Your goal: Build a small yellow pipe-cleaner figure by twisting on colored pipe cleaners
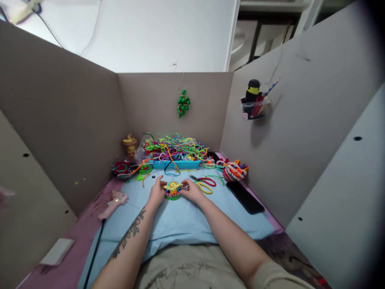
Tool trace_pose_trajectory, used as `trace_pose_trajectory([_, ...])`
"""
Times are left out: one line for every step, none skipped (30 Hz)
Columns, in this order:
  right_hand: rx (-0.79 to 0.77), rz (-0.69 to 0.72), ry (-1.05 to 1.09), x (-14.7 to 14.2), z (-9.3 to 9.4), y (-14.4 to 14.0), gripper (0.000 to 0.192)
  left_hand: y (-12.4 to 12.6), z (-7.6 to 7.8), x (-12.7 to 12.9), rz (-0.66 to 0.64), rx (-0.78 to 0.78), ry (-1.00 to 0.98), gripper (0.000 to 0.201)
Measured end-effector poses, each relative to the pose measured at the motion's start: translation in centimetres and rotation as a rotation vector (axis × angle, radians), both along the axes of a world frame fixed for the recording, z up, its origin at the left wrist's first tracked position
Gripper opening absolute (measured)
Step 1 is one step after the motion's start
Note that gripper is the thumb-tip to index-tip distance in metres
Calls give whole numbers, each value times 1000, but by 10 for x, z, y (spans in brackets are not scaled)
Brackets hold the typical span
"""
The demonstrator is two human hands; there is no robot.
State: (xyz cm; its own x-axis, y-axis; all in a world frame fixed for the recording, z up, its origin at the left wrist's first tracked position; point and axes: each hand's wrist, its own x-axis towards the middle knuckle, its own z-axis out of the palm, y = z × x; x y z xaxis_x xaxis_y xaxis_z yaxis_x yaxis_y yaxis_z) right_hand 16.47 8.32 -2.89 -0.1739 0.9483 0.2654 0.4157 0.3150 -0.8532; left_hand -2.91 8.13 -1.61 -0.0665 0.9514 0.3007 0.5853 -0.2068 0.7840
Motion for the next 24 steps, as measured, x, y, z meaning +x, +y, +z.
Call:
trace_pose_trajectory([-14,9,40,2,1,1,39,0,0,0,-2,-6,0,59])
trace_pose_trajectory([-17,8,76,5,1,4,41,0,-1,0,-7,-9,1,60])
trace_pose_trajectory([-12,-13,103,7,3,8,41,0,-2,0,-12,-9,3,60])
trace_pose_trajectory([10,-56,112,9,5,13,38,1,-3,0,-20,-7,5,61])
trace_pose_trajectory([48,-108,98,11,8,19,35,1,-4,0,-28,-2,6,61])
trace_pose_trajectory([89,-158,65,10,13,27,31,1,-5,0,-37,4,4,62])
trace_pose_trajectory([119,-178,21,9,19,36,27,2,-6,1,-46,10,1,62])
trace_pose_trajectory([141,-169,-24,5,26,45,26,2,-7,1,-55,14,-2,62])
trace_pose_trajectory([150,-141,-77,0,33,54,27,2,-8,2,-63,17,-4,62])
trace_pose_trajectory([148,-125,-124,-7,40,63,29,2,-8,2,-69,18,-4,63])
trace_pose_trajectory([137,-117,-177,-14,47,71,31,2,-8,3,-75,17,-1,63])
trace_pose_trajectory([120,-116,-250,-22,54,78,33,1,-8,3,-79,15,4,64])
trace_pose_trajectory([139,-113,-320,-29,59,84,35,1,-7,3,-83,12,9,64])
trace_pose_trajectory([153,-104,-339,-37,63,89,37,0,-7,3,-89,11,15,65])
trace_pose_trajectory([166,-93,-362,-44,67,92,38,0,-7,3,-96,12,19,65])
trace_pose_trajectory([191,-67,-407,-50,69,94,39,0,-8,3,-104,15,23,66])
trace_pose_trajectory([226,-28,-485,-56,70,95,39,0,-8,3,-113,22,27,67])
trace_pose_trajectory([256,26,-576,-62,71,95,36,0,-9,3,-121,28,28,67])
trace_pose_trajectory([277,89,-662,-67,71,95,34,1,-10,3,-128,33,25,68])
trace_pose_trajectory([295,140,-725,-73,71,94,33,1,-11,3,-133,33,17,68])
trace_pose_trajectory([313,178,-760,-78,70,94,34,1,-11,3,-137,31,8,69])
trace_pose_trajectory([333,200,-775,-82,69,92,36,1,-12,3,-140,27,0,69])
trace_pose_trajectory([364,211,-772,-86,68,91,38,1,-12,3,-142,23,-5,68])
trace_pose_trajectory([404,224,-759,-89,67,89,40,1,-12,4,-143,24,-4,67])
